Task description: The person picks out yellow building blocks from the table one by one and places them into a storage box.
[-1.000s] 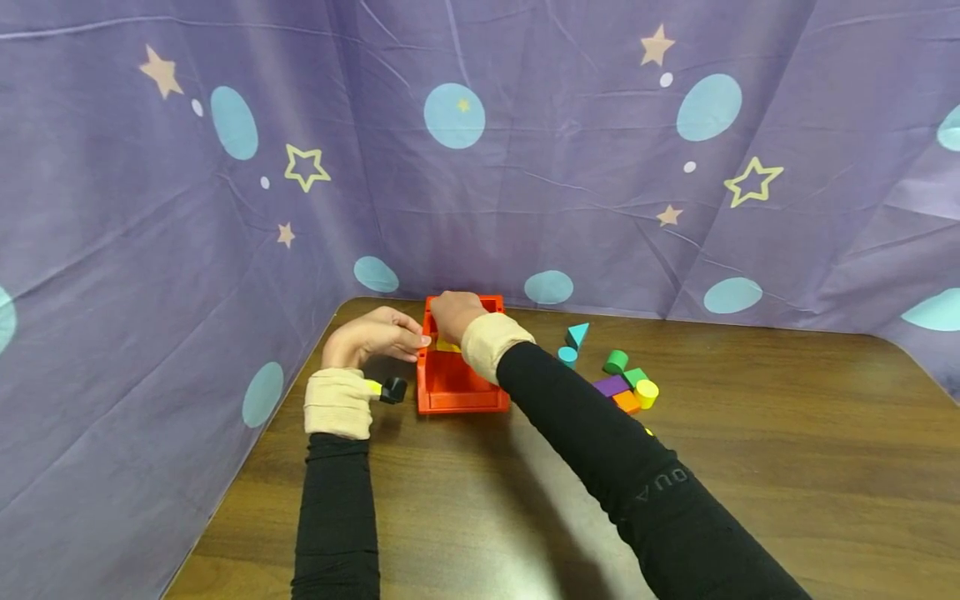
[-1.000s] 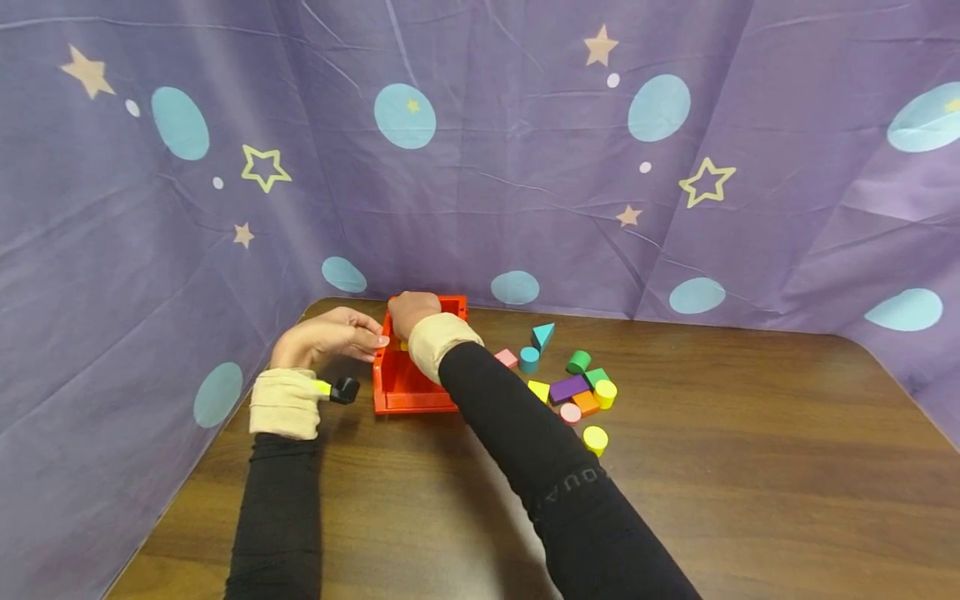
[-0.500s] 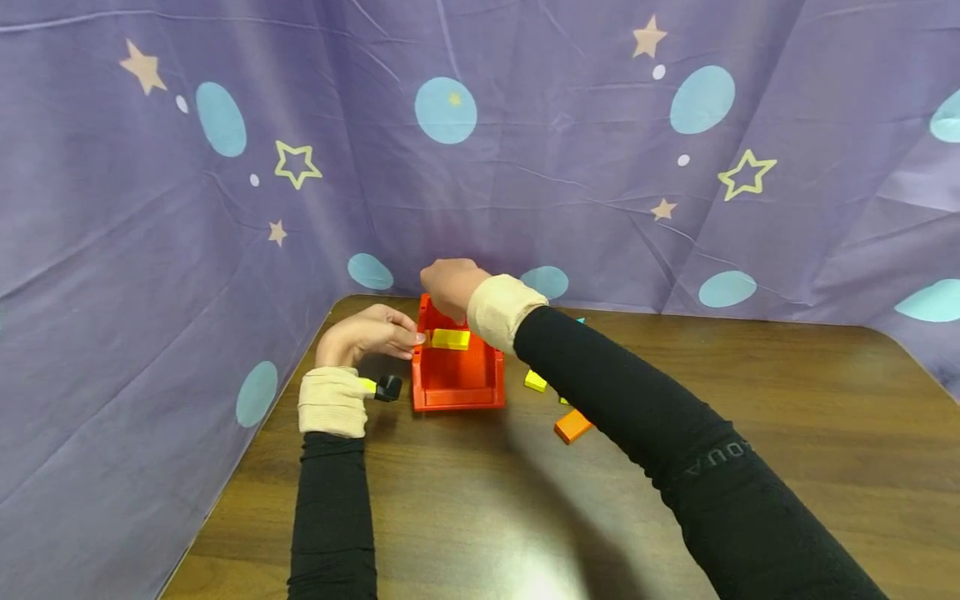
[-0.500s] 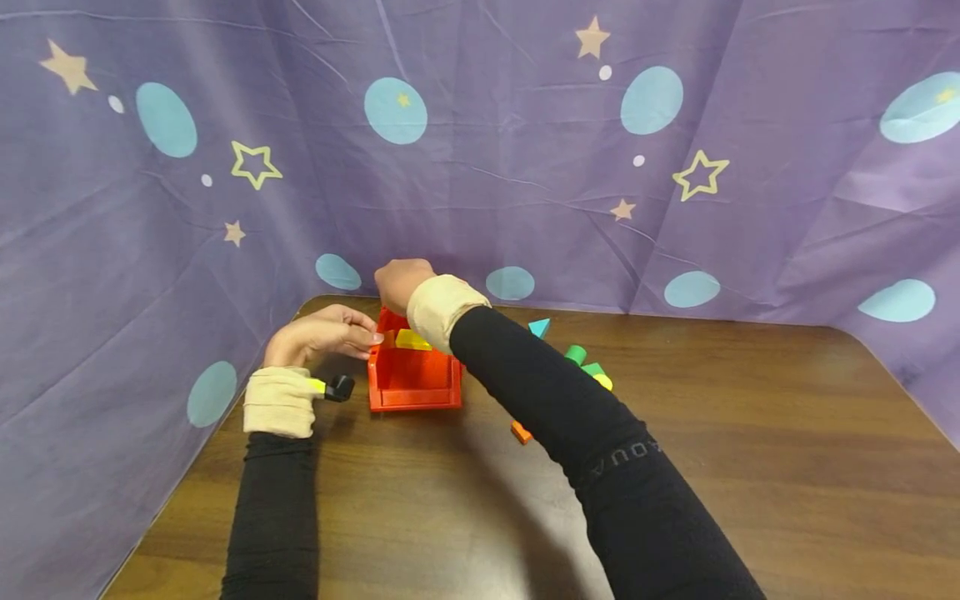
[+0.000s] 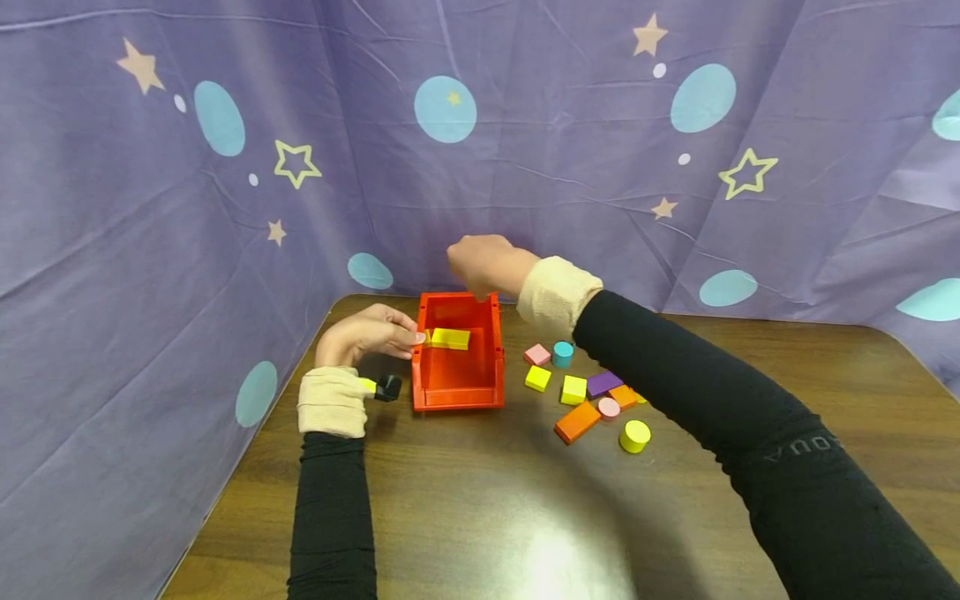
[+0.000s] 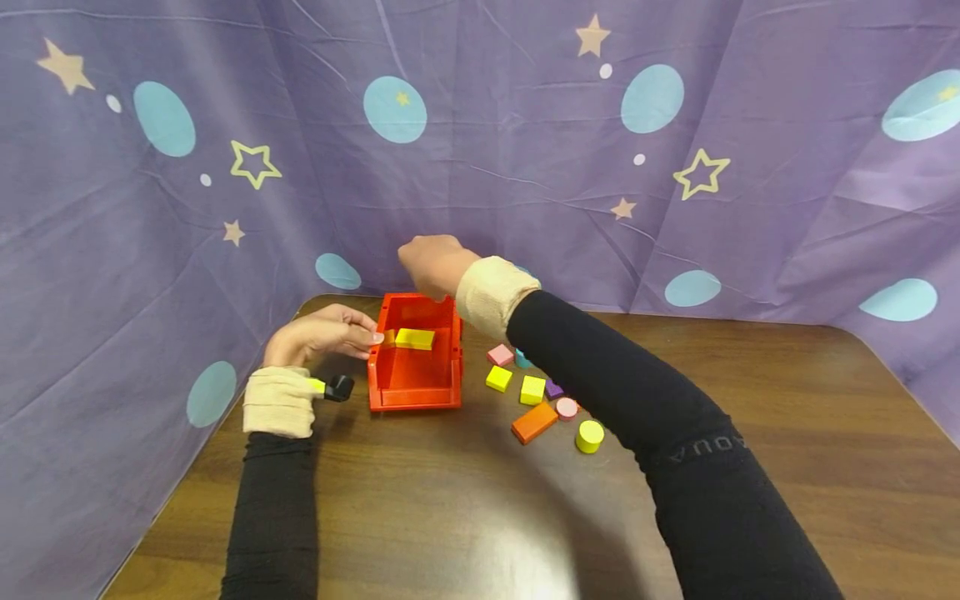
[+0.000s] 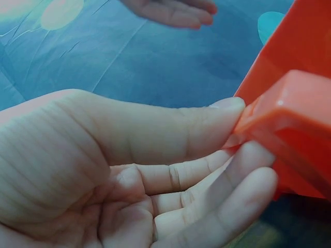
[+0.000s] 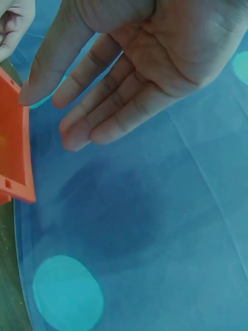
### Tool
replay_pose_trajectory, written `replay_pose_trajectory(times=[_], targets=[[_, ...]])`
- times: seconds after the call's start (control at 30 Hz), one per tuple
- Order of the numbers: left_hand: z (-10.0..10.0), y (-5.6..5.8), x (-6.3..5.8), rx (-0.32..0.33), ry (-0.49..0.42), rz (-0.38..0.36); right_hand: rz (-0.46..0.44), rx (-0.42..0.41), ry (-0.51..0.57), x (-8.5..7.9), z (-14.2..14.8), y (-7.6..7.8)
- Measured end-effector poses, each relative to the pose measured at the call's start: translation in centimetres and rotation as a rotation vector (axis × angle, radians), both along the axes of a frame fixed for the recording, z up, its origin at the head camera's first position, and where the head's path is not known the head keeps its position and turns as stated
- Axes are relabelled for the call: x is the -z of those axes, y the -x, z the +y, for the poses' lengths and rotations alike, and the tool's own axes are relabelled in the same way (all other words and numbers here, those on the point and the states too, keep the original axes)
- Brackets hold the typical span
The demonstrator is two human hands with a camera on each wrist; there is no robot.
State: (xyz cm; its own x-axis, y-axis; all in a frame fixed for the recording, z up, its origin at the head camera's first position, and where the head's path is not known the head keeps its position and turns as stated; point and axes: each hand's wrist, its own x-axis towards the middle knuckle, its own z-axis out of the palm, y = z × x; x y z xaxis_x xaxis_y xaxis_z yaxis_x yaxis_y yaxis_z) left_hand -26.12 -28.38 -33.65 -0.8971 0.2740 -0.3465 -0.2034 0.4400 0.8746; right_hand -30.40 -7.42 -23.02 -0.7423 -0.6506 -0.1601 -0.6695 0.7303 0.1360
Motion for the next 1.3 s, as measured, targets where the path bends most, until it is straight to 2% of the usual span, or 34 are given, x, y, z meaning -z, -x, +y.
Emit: replay_pose_trajectory(times=[0.23,0.47,0.77,0.97,1.3], targets=[[0.2,0.0,-0.1,-0.007,-0.013,-0.007,0.011,-0.049,0.102,-0.5,3.8,-0.3],[0.1,0.0,-0.2,0.001,-0.007,-0.001,0.0,-0.048,0.112,-0.2,7.2,-0.9],[0.1,0.1,0.0,-0.002,0.011,0.0,-0.009,-0.13,0.169,1.3,10.7,-2.7],[0.1,0.1,0.1,0.001,0.007,0.007,-0.043,-0.144,0.172,2.0,12.5,-4.0],[0.0,-0.1,-0.1,0.005,0.007,0.005,-0.116,-0.138,0.241,4.0,14.9,-4.0]])
